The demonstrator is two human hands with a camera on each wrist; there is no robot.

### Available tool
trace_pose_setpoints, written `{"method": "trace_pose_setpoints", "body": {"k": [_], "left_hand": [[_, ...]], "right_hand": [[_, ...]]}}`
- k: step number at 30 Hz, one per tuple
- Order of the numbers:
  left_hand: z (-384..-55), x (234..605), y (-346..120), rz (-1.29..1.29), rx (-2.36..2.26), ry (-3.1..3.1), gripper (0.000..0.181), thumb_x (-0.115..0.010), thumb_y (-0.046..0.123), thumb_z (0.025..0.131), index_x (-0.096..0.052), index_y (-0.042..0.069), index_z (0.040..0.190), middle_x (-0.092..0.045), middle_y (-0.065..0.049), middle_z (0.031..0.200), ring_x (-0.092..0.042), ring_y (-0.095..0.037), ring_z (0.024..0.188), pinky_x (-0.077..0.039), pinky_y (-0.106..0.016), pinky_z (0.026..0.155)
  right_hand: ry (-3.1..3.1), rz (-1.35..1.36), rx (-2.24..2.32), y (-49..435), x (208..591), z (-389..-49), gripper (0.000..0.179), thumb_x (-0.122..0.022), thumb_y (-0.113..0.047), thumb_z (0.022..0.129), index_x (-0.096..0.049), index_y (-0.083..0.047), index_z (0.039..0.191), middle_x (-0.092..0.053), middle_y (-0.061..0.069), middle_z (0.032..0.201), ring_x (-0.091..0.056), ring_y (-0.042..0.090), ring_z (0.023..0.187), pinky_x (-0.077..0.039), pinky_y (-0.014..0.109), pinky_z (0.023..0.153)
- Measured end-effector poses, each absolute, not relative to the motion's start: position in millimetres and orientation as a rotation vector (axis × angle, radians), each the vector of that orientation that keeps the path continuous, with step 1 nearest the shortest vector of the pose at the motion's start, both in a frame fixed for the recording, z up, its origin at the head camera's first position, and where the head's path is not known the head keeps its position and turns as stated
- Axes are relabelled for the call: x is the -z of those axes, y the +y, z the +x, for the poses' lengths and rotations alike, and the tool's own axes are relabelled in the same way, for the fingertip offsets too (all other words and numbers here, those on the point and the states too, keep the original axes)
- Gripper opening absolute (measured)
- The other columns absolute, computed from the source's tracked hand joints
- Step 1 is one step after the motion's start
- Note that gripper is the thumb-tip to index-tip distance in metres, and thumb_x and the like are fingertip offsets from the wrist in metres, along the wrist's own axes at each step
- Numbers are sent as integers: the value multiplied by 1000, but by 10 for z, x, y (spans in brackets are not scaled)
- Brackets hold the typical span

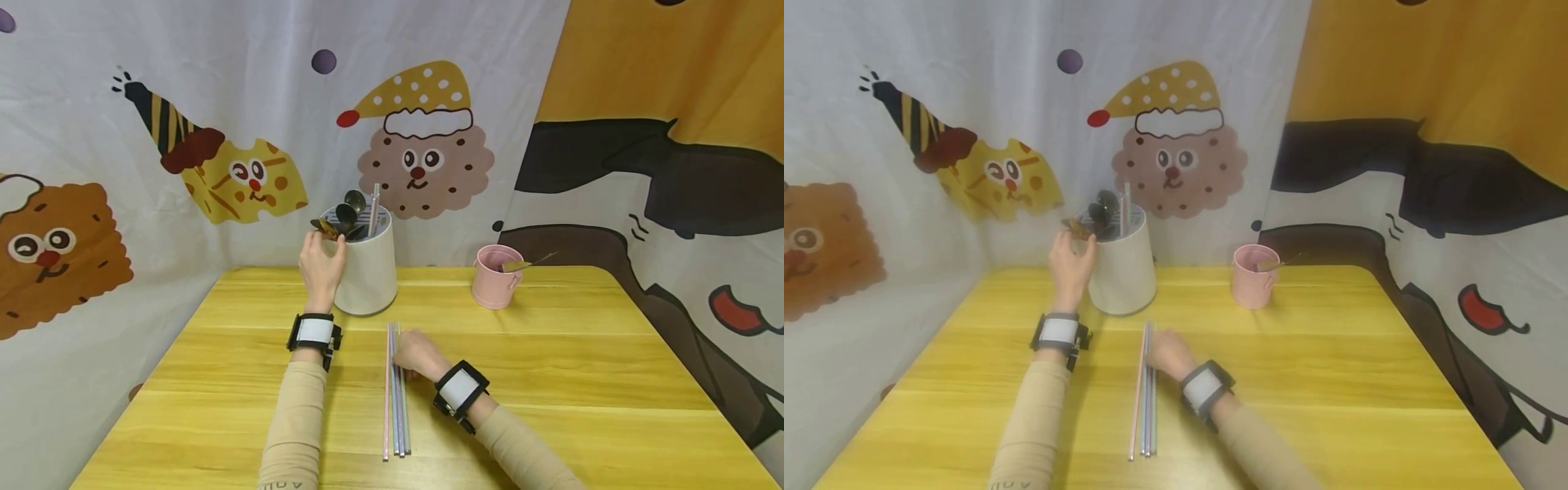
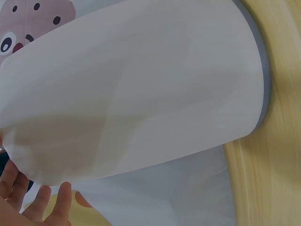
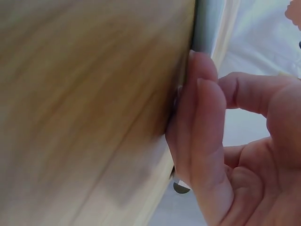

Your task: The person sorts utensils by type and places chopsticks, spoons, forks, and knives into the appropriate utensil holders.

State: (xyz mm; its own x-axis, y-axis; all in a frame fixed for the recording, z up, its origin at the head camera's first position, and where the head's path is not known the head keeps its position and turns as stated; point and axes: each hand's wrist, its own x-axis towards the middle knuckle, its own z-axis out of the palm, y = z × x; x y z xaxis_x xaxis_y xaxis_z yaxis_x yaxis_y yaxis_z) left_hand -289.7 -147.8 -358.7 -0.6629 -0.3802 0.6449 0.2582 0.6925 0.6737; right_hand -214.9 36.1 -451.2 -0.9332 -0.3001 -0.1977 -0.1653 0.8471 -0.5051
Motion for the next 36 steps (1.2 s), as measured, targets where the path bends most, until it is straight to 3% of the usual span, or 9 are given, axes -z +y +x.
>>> {"method": "trace_pose_setpoints", "body": {"k": [8,17,28,36], "left_hand": [[-2901,3590,-1486,97,982,-2074,34,-62,30,87,-63,-2,98,-62,-17,105,-62,-37,95,-49,-47,82],[-2901,3592,-1490,90,986,-2068,34,-63,30,86,-63,-2,99,-62,-16,105,-62,-35,95,-50,-46,83],[-2900,3585,-1486,87,983,-2068,34,-62,30,87,-63,-2,98,-62,-16,104,-62,-36,94,-50,-46,82],[-2902,3594,-1488,81,982,-2067,33,-62,30,87,-63,-2,97,-62,-16,104,-62,-36,94,-49,-46,82]], "right_hand": [[2747,-260,738,316,4480,-2149,24,-60,-2,83,-58,-2,59,-59,6,46,-59,15,37,-45,22,35],[2804,-275,725,339,4458,-2142,29,-61,-7,83,-57,-6,55,-61,6,46,-59,15,38,-33,17,31],[2881,-360,959,425,4289,-2221,38,-61,-22,89,-50,-12,55,-51,-1,43,-45,9,35,-29,19,34],[3028,-387,1125,464,4070,-2284,15,-59,-17,83,-52,-7,75,-50,0,59,-42,9,46,-31,19,40]]}}
